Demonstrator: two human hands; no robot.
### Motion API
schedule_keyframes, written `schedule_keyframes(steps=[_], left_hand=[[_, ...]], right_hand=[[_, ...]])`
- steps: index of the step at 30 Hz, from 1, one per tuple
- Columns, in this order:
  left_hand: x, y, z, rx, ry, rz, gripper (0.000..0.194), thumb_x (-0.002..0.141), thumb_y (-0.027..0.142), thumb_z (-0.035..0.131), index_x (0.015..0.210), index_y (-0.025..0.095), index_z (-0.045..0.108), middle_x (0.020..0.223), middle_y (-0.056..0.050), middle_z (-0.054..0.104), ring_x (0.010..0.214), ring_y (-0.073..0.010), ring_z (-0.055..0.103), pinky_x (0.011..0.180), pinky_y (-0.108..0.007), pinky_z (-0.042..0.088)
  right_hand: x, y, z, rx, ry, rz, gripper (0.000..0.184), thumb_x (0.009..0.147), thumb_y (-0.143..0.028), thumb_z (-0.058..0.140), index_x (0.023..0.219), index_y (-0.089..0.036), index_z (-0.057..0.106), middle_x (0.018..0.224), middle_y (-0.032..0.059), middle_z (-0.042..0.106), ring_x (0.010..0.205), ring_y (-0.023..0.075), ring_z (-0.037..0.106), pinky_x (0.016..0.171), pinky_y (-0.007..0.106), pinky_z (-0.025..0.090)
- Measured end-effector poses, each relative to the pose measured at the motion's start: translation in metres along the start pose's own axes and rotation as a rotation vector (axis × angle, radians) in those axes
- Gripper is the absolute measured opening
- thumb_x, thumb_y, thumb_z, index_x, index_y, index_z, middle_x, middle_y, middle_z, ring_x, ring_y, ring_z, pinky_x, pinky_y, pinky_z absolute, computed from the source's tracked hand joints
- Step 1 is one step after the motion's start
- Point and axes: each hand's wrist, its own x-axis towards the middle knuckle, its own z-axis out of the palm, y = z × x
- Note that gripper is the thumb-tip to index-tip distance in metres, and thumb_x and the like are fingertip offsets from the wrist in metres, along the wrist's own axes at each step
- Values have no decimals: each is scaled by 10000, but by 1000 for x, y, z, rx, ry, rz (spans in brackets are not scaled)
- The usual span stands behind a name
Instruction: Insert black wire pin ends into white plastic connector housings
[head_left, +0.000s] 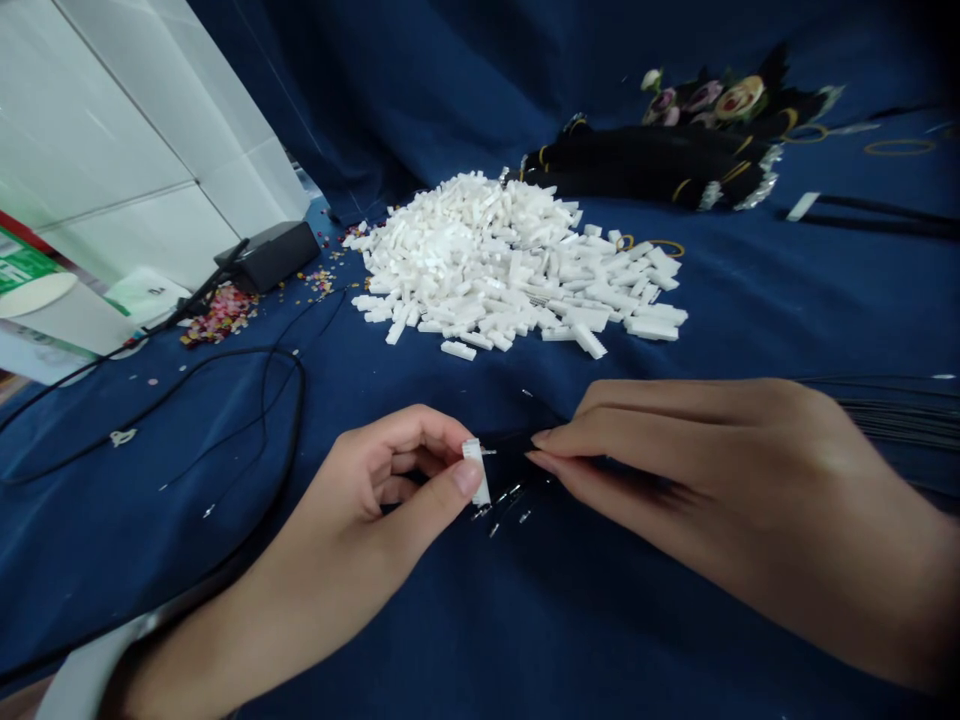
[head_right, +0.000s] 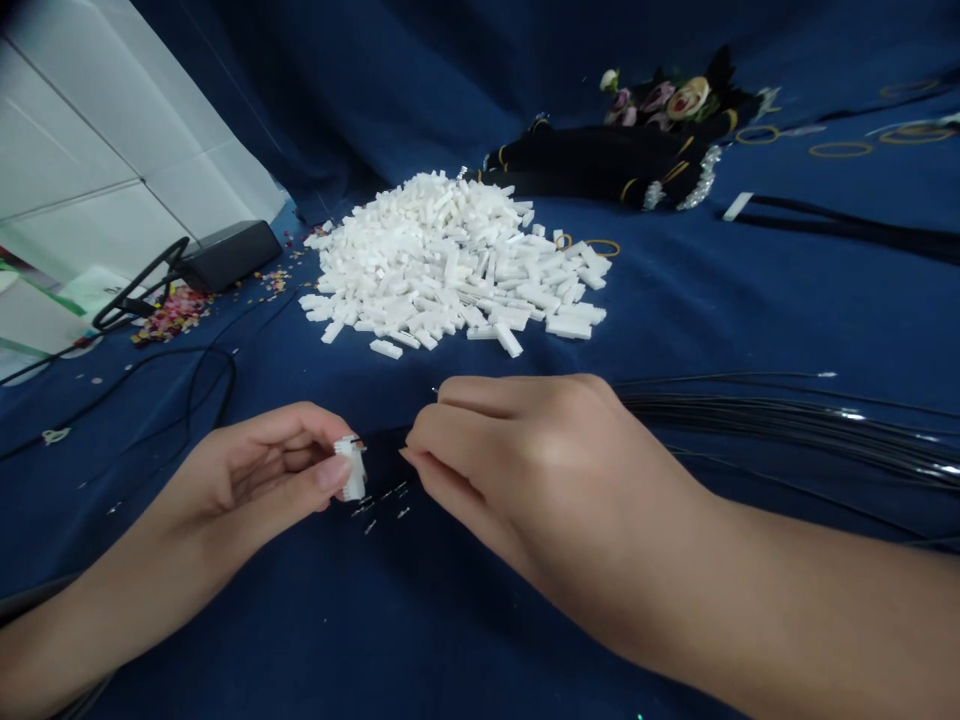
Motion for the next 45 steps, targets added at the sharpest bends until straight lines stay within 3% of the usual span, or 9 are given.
schedule_keyframes(steps=[16, 26, 31, 37, 45], left_hand=[[0, 0, 2, 45, 30, 21, 68, 867, 270, 648, 810, 248, 677, 720, 63, 644, 676, -80, 582, 597, -145, 449], [-1, 4, 3, 44, 4, -13, 102, 869, 295, 644, 793, 230, 660, 720, 46, 629, 688, -104, 571, 616, -185, 446], [2, 7, 3, 52, -3, -40, 97, 856, 282, 637, 785, 218, 652, 701, 43, 612, 669, -105, 551, 603, -191, 439], [0, 9, 2, 24, -24, -78, 82, 835, 244, 648, 764, 204, 654, 683, 42, 620, 661, -103, 557, 603, -185, 440], [-2, 6, 1, 10, -45, -70, 80, 828, 236, 679, 753, 216, 663, 682, 50, 629, 664, -101, 564, 599, -176, 437]], right_hand=[[-1, 2, 3, 77, -20, 54, 245, 949, -163, 491, 791, -164, 679, 690, -26, 575, 571, 56, 511, 523, 226, 406], [-1, -1, 1, -77, -3, -66, 230, 960, -122, 478, 838, -135, 672, 737, 10, 617, 606, 90, 540, 502, 274, 401], [1, -5, 1, -264, 111, -180, 305, 896, -6, 469, 668, -140, 620, 676, 28, 626, 574, 130, 547, 463, 313, 375], [5, -5, 5, -180, 121, -221, 255, 887, -4, 476, 714, -106, 633, 696, 45, 627, 595, 120, 566, 525, 267, 461], [3, 1, 15, -89, 47, -236, 205, 918, -30, 465, 821, -103, 631, 752, 25, 608, 595, 84, 496, 537, 233, 431]])
